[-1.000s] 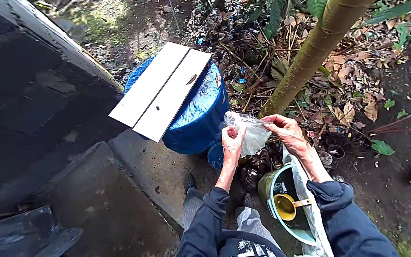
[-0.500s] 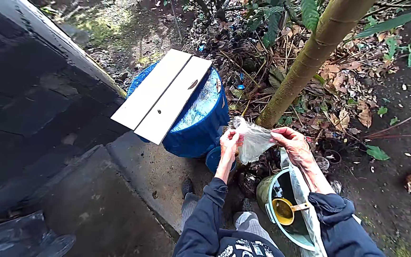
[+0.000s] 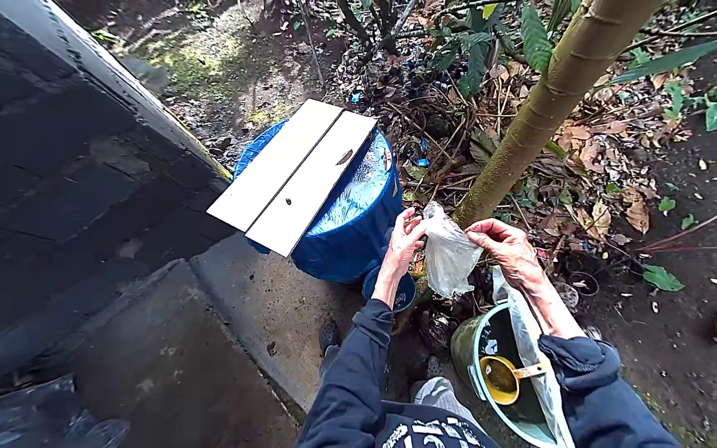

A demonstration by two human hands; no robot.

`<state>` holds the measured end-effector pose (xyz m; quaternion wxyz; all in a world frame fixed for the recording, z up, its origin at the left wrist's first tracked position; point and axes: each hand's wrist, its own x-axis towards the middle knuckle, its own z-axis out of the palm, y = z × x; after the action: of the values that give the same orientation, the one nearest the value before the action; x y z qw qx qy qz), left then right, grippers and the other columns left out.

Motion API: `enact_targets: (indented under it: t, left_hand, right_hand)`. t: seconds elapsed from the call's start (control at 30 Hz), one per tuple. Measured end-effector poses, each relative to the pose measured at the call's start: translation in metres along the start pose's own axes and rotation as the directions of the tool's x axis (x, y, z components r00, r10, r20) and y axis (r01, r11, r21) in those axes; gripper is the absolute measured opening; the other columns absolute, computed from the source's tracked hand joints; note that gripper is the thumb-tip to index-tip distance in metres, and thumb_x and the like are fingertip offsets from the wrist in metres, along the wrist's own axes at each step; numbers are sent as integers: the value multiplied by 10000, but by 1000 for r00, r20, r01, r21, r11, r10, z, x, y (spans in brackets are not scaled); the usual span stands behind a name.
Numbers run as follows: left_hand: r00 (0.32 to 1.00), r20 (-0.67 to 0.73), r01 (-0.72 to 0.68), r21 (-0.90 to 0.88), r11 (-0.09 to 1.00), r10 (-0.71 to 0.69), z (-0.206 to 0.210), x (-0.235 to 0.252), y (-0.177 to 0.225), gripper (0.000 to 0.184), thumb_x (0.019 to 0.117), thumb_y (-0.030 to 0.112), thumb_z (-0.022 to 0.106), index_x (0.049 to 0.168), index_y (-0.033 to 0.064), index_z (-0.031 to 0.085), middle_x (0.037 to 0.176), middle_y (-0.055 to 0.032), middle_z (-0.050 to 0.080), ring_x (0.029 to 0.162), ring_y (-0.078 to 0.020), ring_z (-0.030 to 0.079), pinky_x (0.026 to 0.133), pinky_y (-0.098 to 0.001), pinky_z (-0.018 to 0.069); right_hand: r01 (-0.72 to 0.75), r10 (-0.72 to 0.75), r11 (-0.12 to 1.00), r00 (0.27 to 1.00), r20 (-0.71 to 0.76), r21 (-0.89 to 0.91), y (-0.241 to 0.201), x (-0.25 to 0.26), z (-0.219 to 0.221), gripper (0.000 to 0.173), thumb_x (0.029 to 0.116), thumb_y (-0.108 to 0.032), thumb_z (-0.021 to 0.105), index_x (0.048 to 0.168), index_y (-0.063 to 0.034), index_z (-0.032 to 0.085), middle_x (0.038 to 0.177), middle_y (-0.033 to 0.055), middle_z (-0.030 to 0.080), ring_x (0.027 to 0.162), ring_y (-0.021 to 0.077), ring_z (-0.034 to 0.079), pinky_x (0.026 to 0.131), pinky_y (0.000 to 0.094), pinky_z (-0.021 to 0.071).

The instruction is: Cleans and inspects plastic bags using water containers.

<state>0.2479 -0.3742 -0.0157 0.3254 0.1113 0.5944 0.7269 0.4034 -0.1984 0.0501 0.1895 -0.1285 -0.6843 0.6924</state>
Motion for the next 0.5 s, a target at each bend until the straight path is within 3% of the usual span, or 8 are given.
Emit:
enact_targets:
  t: [0.07,0.13,0.2,0.27,0.33,0.4,0.43,0.5]
  left_hand:
    - [997,37,66,-42,997,-64,4,7,1,655,995,222,651,1573,138,354,1340,-167,624,1072,-259,671,839,-409,579]
    - [995,79,66,-46,997,-62,11,10,5,605,982,200,677,1532,112,440,1275,-154,644,981,-211,665,791,-359,569]
    - [998,69,13,-76,997,-8,19,9,8,403,954,126,710,1336,37,618,1128,-149,698,902,-202,678,752,-349,581]
    - [998,-1,-58,-116,992,58,26,8,8,209,959,81,692,1142,-18,674,979,-154,709,826,-223,689,728,-383,603]
    - [990,-109,-104,-104,989,93,29,6,9,235,995,111,663,1203,2,669,1041,-170,712,872,-265,713,750,-437,626]
    - [952,-252,-134,177,975,176,29,1,11,439,986,221,694,1392,86,599,1273,-147,670,1062,-250,696,845,-429,617]
    - [923,-307,-121,346,930,234,30,-4,13,524,961,271,709,1421,71,559,1352,-167,616,1145,-263,654,925,-436,578]
    - [909,-321,-109,432,896,265,42,-22,21,427,957,277,704,1287,26,602,1204,-170,642,998,-243,682,837,-401,603]
  right_hand:
    - [7,-7,1000,1000,26,-3,-10,1,-4,132,938,-55,711,1058,0,717,942,95,734,854,160,696,808,309,595]
    - [20,-20,1000,999,28,-14,-18,1,-7,156,915,-52,740,1062,-7,711,954,95,735,869,162,697,825,318,594]
    - [23,-23,999,1000,4,-32,-24,0,-12,195,893,-54,765,1076,-19,706,960,89,734,865,161,696,820,321,596]
    - [7,-8,999,999,-33,-39,-28,-3,-17,228,884,-55,780,1098,-22,710,969,94,734,870,167,698,824,324,600]
    - [-14,12,1000,998,-66,-25,-30,-6,-17,221,896,-60,770,1105,-13,714,976,101,740,877,178,708,833,329,606]
    - [-26,24,1000,994,-104,-14,-25,-10,-14,189,949,-98,719,1113,-5,720,977,106,741,865,188,711,827,337,609]
    - [-33,32,999,992,-119,-7,-20,-11,-12,188,985,-118,673,1122,3,719,971,109,739,856,192,708,821,342,607]
    - [-57,59,998,992,-113,25,-10,-12,-7,224,1036,-144,602,1141,21,710,969,120,741,850,199,717,815,356,615]
